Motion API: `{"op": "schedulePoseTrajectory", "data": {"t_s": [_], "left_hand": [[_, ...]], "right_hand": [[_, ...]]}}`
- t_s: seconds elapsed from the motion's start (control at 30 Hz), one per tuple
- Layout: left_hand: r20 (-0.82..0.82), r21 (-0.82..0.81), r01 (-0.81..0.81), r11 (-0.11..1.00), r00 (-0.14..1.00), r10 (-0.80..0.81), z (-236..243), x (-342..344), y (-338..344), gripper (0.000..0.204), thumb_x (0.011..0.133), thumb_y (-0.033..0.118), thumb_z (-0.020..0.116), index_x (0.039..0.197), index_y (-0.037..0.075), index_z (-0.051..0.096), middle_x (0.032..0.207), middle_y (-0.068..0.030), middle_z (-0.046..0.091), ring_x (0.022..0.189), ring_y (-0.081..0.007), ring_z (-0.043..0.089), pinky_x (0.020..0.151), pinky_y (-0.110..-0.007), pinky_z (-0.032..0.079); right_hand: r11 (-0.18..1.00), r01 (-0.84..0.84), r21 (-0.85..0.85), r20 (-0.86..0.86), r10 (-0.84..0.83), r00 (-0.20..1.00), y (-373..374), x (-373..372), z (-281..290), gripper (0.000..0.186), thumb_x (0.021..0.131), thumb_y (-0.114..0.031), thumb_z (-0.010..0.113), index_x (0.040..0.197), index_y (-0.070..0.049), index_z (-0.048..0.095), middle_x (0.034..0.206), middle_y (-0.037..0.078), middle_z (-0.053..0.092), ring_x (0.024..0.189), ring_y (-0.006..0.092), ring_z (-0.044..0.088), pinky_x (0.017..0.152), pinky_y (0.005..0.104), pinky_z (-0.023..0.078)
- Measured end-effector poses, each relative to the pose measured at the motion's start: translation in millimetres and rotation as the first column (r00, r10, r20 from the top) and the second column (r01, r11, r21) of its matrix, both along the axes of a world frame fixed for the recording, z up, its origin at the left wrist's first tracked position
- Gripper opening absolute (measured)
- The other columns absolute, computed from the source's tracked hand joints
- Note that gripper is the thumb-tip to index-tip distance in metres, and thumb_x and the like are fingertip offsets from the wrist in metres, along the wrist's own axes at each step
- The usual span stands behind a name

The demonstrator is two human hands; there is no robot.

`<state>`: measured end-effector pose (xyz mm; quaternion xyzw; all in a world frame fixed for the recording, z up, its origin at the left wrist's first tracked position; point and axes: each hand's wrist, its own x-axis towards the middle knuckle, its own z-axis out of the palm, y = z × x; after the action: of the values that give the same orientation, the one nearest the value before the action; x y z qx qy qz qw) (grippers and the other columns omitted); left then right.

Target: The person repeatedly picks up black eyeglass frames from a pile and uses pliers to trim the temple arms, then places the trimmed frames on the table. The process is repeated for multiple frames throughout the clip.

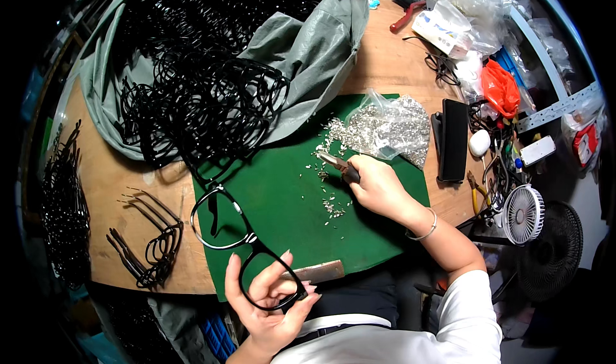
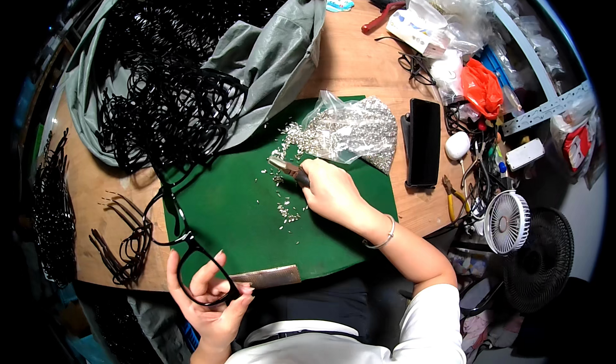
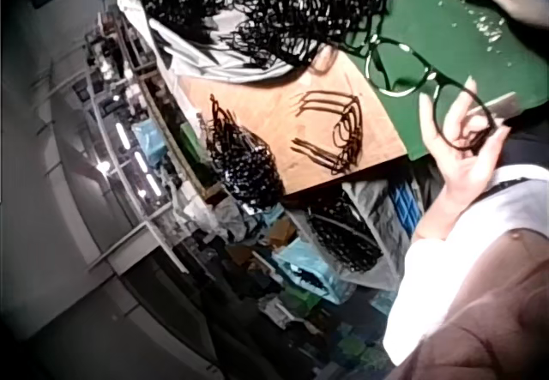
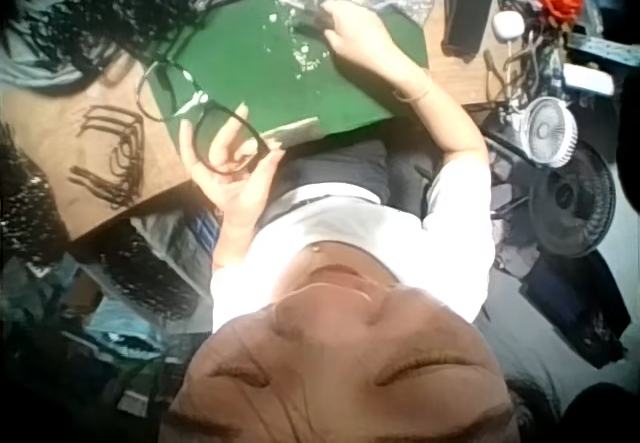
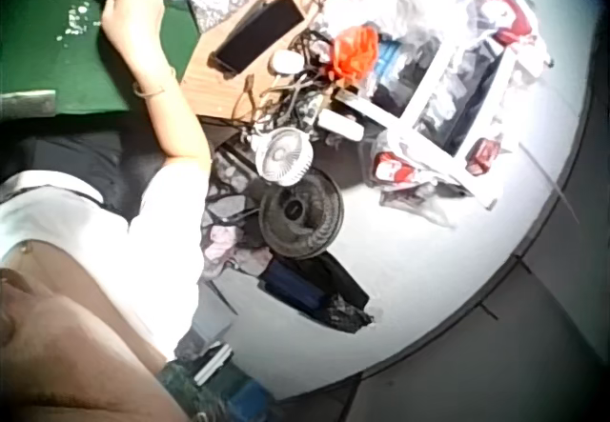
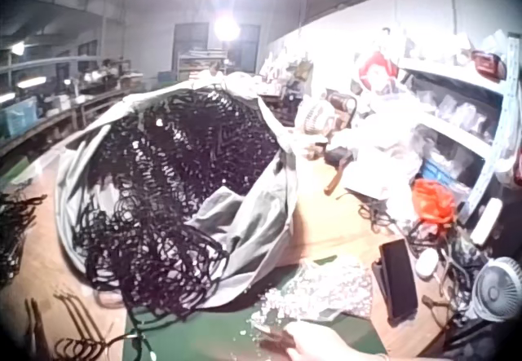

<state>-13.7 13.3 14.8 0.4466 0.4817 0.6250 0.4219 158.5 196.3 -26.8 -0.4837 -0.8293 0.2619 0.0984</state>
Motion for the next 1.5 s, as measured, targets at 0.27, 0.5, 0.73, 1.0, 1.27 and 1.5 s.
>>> {"op": "schedulePoseTrajectory", "data": {"t_s": [0.27,0.5,0.73,1.0,1.27,1.5], "left_hand": [[0.005,-0.012,0.004,1.0,1.0,-0.004,2.6,-5.0,3.5,0.096,0.064,-0.012,0.065,0.131,0.007,-0.001,0.116,-0.0252,0.044,0.068,-0.0161,0.059,0.07,-0.029,0.05],[-0.003,0.003,0.073,0.997,0.997,-0.073,1.9,-2.9,4.6,0.092,0.067,-0.013,0.062,0.131,0.007,0.0,0.118,-0.026,0.042,0.075,-0.0178,0.06,0.071,-0.028,0.05],[-0.033,-0.049,-0.015,0.999,0.999,0.014,5.1,5.3,11.8,0.091,0.067,-0.012,0.061,0.133,0.008,0.001,0.12,-0.0188,0.041,0.084,-0.0152,0.055,0.074,-0.026,0.049],[-0.15,0.066,-0.21,0.975,0.964,0.218,-4.4,21.5,15.4,0.085,0.068,-0.015,0.058,0.13,0.005,0.004,0.124,-0.0188,0.037,0.089,-0.018,0.052,0.076,-0.027,0.049],[-0.211,0.034,-0.18,0.983,0.96,0.184,1.9,11.9,14.3,0.082,0.072,-0.008,0.058,0.13,0.007,0.003,0.123,-0.0169,0.039,0.096,-0.0171,0.049,0.078,-0.029,0.05],[0.04,-0.018,0.033,0.999,0.999,-0.032,5.4,4.1,32.8,0.081,0.072,-0.009,0.058,0.13,0.008,0.004,0.124,-0.0187,0.037,0.101,-0.0197,0.048,0.078,-0.031,0.051]], "right_hand": [[0.986,-0.16,-0.04,0.097,0.163,0.982,7.4,-3.5,4.1,0.012,0.07,-0.005,0.052,0.077,0.003,0.048,0.072,0.021,0.053,0.07,0.0375,0.054,0.066,0.0447,0.043],[0.998,-0.037,-0.049,0.084,0.041,0.996,3.1,-8.1,2.9,0.013,0.072,-0.009,0.055,0.077,0.001,0.049,0.076,0.02,0.054,0.073,0.0361,0.055,0.066,0.0432,0.043],[0.992,-0.12,-0.038,-0.044,0.118,0.992,-7.8,-10.4,16.7,0.01,0.071,-0.006,0.054,0.076,0.001,0.049,0.075,0.018,0.054,0.07,0.0355,0.054,0.064,0.0414,0.044],[0.9,-0.26,-0.349,-0.601,-0.002,0.799,-84.7,-38.2,76.0,0.013,0.074,-0.007,0.062,0.081,0.0,0.053,0.071,0.012,0.056,0.061,0.0196,0.056,0.057,0.029,0.045],[0.52,-0.402,-0.753,-0.617,-0.345,0.707,-77.4,-48.0,60.5,0.018,0.081,-0.021,0.061,0.082,-0.005,0.052,0.068,-0.002,0.05,0.061,0.0068,0.045,0.056,0.0217,0.038],[0.51,-0.415,-0.753,-0.598,-0.268,0.756,-63.5,-38.7,67.0,0.022,0.082,-0.027,0.058,0.081,-0.006,0.052,0.07,0.0,0.052,0.063,0.0071,0.048,0.059,0.0215,0.039]]}}
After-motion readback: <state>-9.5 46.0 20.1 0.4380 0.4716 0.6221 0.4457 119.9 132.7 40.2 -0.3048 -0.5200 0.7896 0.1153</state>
